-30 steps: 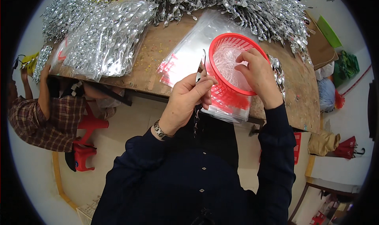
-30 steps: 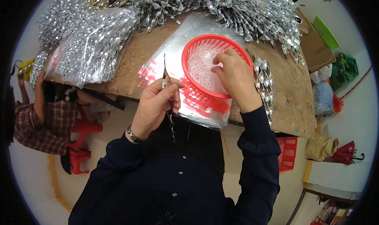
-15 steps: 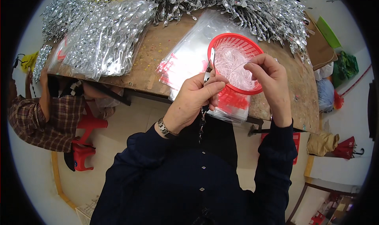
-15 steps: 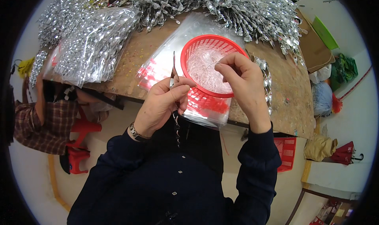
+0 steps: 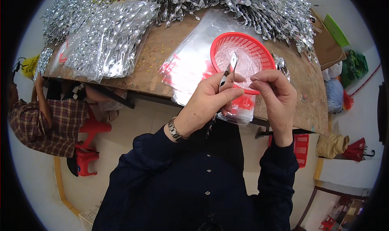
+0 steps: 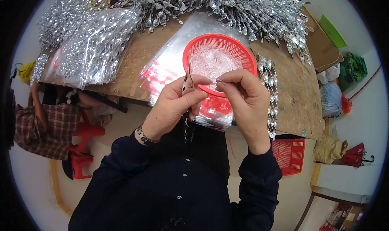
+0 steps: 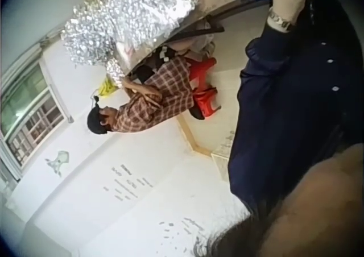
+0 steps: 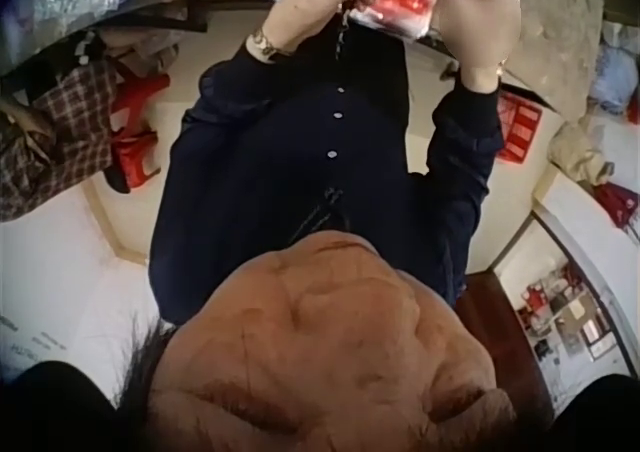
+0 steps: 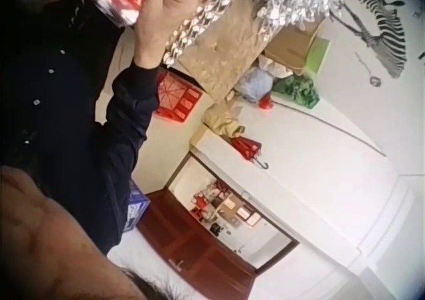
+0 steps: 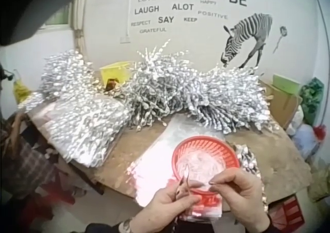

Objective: Packaging small silver decorative items into individual plastic bags.

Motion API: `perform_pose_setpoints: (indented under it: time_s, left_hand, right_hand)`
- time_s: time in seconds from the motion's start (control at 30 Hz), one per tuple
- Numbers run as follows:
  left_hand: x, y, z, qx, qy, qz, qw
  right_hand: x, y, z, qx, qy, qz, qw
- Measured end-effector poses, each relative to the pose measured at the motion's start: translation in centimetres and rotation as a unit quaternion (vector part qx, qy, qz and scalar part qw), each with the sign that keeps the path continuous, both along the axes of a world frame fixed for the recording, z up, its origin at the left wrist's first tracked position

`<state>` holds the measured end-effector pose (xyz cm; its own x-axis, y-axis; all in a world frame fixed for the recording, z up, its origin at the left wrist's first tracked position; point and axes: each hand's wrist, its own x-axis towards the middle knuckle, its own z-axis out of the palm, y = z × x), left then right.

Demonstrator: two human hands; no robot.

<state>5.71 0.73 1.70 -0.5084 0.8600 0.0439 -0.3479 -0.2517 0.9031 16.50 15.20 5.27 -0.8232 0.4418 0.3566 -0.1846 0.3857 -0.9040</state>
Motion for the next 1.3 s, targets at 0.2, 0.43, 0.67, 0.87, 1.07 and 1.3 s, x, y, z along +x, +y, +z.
perform_pose_setpoints:
  time_s: [0.2, 0.43, 0.67, 0.87, 1.07, 1.3]
  left_hand:
    - [0.6, 0.0, -0.4, -0.033, 0.023, -0.023, 0.999]
    - [0.8, -0.4, -0.4, -0.029, -0.001, -0.038, 0.999]
    - [0.1, -0.3, -0.7, 0.011, -0.049, -0.004, 0.999]
    - [0.1, -0.4, -0.9, 0.017, -0.066, -0.026, 0.997]
    - [0.0, -0.7, -1.1, 0.007, -0.078, 0.003, 0.997]
    - [0.2, -0.8, -0.9, -0.04, 0.003, 0.035, 0.999]
  right_hand:
    - [0.0, 0.1, -0.7, 0.148, 0.076, -0.036, 0.985]
    - [0.4, 0.0, -1.7, 0.073, 0.139, -0.017, 0.987]
    - [0.9, -1.0, -2.5, 0.061, 0.175, -0.019, 0.983]
    - [1.0, -1.3, -3.0, 0.112, 0.165, -0.006, 0.98]
    - [0.7, -2.3, -2.9, 0.102, 0.17, -0.027, 0.98]
    - [1.8, -1.5, -2.3, 0.186, 0.095, -0.016, 0.978]
